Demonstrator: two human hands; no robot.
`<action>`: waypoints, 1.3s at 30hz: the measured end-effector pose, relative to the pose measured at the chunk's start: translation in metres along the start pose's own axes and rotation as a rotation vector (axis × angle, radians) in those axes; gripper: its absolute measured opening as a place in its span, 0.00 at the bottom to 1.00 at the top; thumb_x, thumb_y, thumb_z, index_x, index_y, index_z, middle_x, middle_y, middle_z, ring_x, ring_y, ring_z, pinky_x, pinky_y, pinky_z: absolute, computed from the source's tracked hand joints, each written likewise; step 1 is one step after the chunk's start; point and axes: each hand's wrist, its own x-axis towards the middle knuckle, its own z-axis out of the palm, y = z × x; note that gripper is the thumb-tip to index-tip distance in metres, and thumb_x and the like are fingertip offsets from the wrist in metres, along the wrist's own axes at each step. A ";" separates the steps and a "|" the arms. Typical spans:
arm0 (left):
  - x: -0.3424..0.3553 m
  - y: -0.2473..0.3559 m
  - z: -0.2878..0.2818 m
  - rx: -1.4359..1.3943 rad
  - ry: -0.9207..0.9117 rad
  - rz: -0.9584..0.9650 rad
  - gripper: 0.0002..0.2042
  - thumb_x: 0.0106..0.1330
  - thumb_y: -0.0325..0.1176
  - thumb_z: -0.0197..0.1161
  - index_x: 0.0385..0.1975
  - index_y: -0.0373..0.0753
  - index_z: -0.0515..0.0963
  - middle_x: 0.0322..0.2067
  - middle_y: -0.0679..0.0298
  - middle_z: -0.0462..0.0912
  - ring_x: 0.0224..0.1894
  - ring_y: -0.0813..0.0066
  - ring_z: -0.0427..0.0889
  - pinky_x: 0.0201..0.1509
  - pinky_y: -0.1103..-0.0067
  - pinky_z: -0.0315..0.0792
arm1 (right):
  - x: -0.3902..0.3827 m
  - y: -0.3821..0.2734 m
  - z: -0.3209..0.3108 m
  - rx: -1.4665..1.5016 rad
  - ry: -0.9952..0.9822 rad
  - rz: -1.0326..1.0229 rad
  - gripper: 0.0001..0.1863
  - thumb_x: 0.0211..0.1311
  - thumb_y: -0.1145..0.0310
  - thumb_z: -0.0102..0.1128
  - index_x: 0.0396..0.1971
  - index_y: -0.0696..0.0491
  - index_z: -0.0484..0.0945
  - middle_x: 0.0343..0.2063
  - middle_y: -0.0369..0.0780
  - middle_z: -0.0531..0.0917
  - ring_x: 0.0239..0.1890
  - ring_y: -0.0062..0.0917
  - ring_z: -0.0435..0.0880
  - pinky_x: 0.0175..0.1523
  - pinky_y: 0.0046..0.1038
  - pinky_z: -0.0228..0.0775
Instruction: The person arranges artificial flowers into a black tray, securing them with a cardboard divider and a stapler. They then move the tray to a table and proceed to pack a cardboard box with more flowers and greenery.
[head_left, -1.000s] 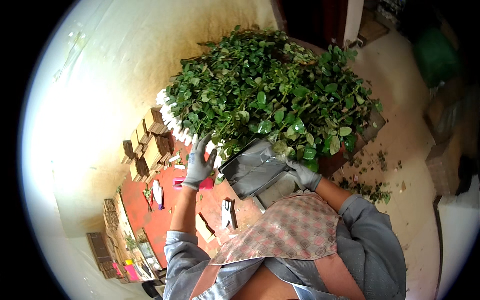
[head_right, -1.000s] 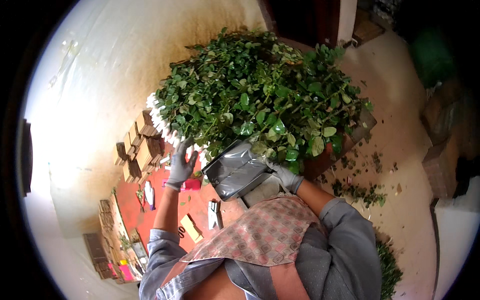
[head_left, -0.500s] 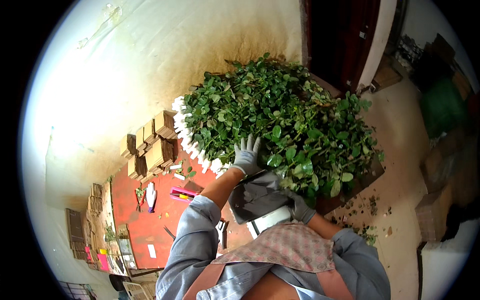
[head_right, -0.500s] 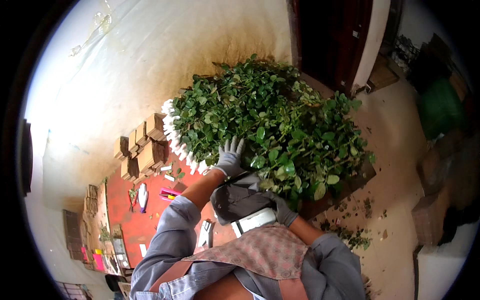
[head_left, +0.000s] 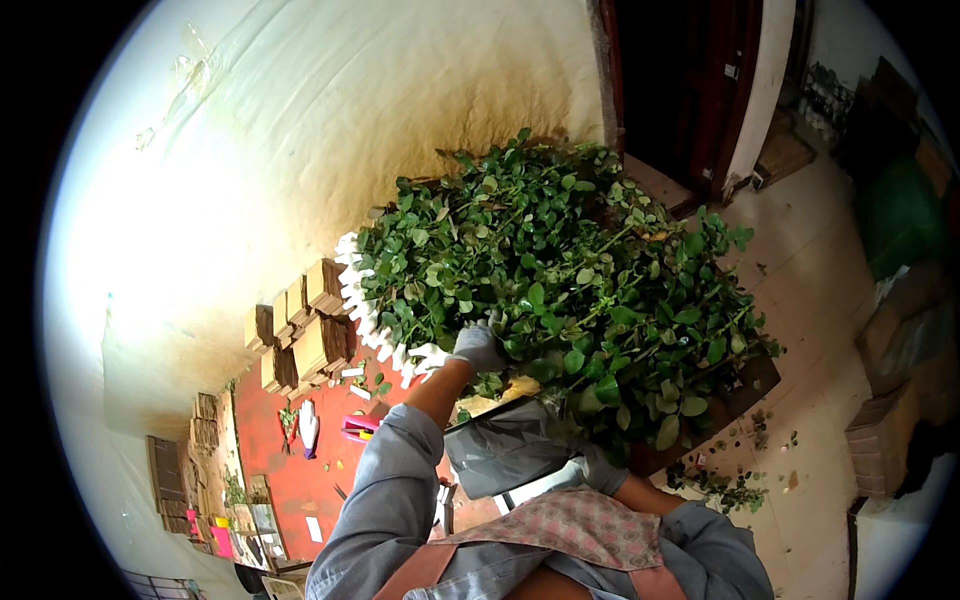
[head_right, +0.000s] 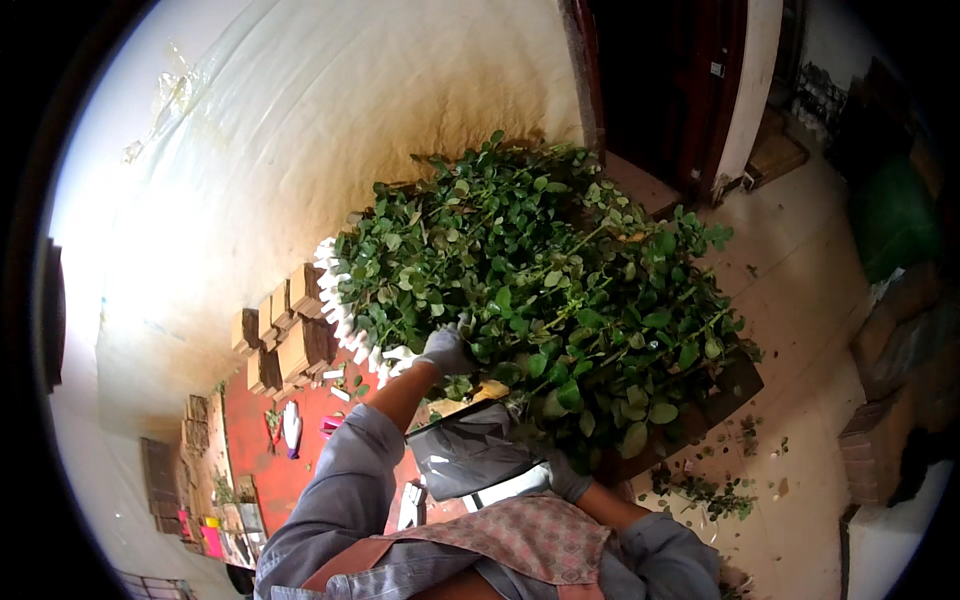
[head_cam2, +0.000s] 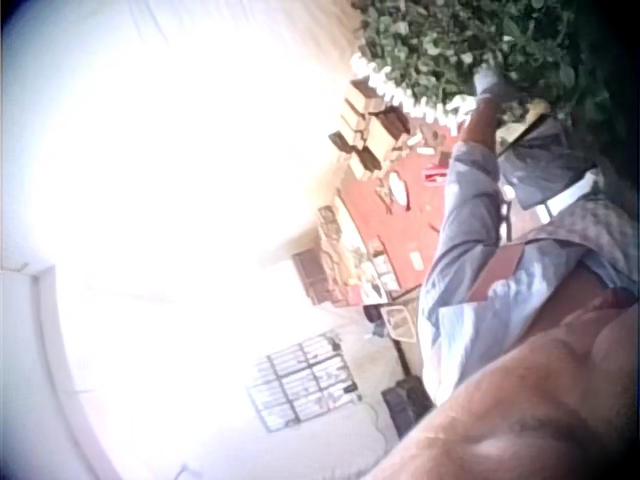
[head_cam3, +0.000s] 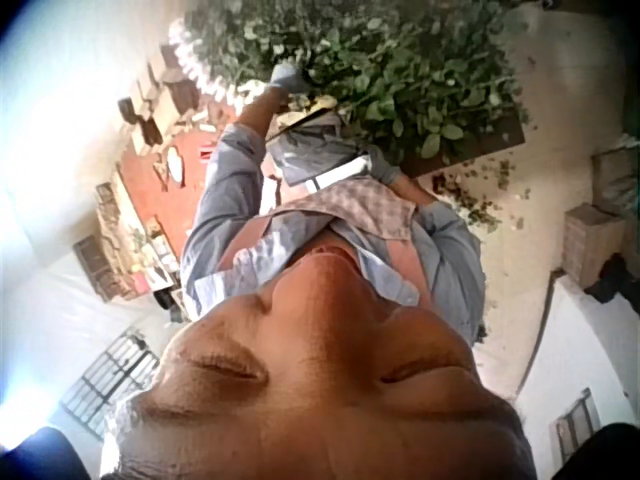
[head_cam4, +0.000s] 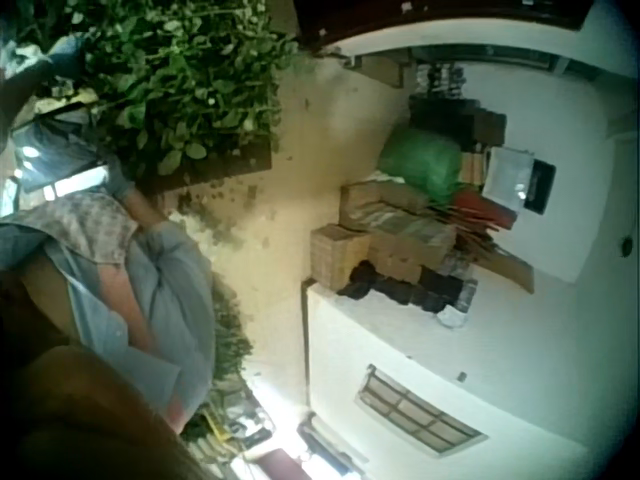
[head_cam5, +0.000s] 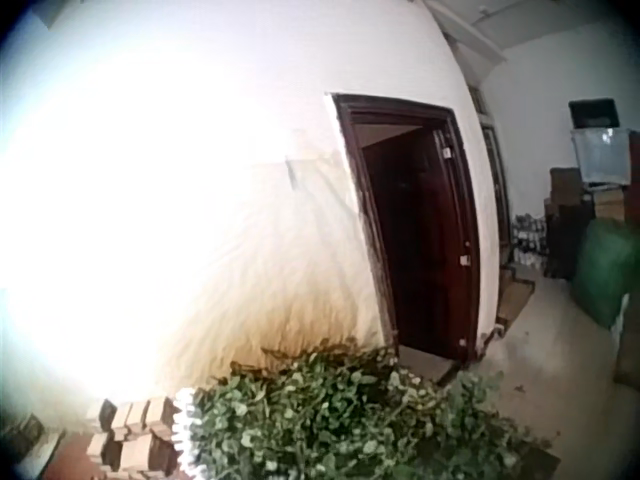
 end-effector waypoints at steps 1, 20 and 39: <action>0.003 -0.011 0.016 -0.034 0.015 0.006 0.55 0.47 0.63 0.74 0.71 0.34 0.60 0.60 0.44 0.76 0.61 0.53 0.78 0.65 0.66 0.72 | 0.001 0.006 0.005 0.043 -0.001 -0.013 0.24 0.77 0.62 0.45 0.63 0.61 0.75 0.61 0.43 0.79 0.63 0.30 0.76 0.71 0.33 0.63; 0.010 -0.048 0.046 -0.056 0.018 -0.227 0.55 0.39 0.67 0.78 0.66 0.37 0.71 0.51 0.45 0.85 0.53 0.56 0.86 0.53 0.68 0.81 | 0.010 -0.009 0.017 0.349 0.077 0.198 0.18 0.70 0.62 0.57 0.54 0.53 0.83 0.50 0.36 0.85 0.53 0.23 0.80 0.62 0.30 0.69; -0.083 0.069 0.006 -0.324 -0.086 0.582 0.40 0.54 0.44 0.70 0.68 0.33 0.68 0.55 0.43 0.82 0.58 0.48 0.82 0.63 0.66 0.73 | 0.015 -0.080 0.048 0.405 0.123 -0.033 0.20 0.70 0.62 0.58 0.56 0.57 0.82 0.54 0.34 0.84 0.57 0.21 0.79 0.68 0.27 0.65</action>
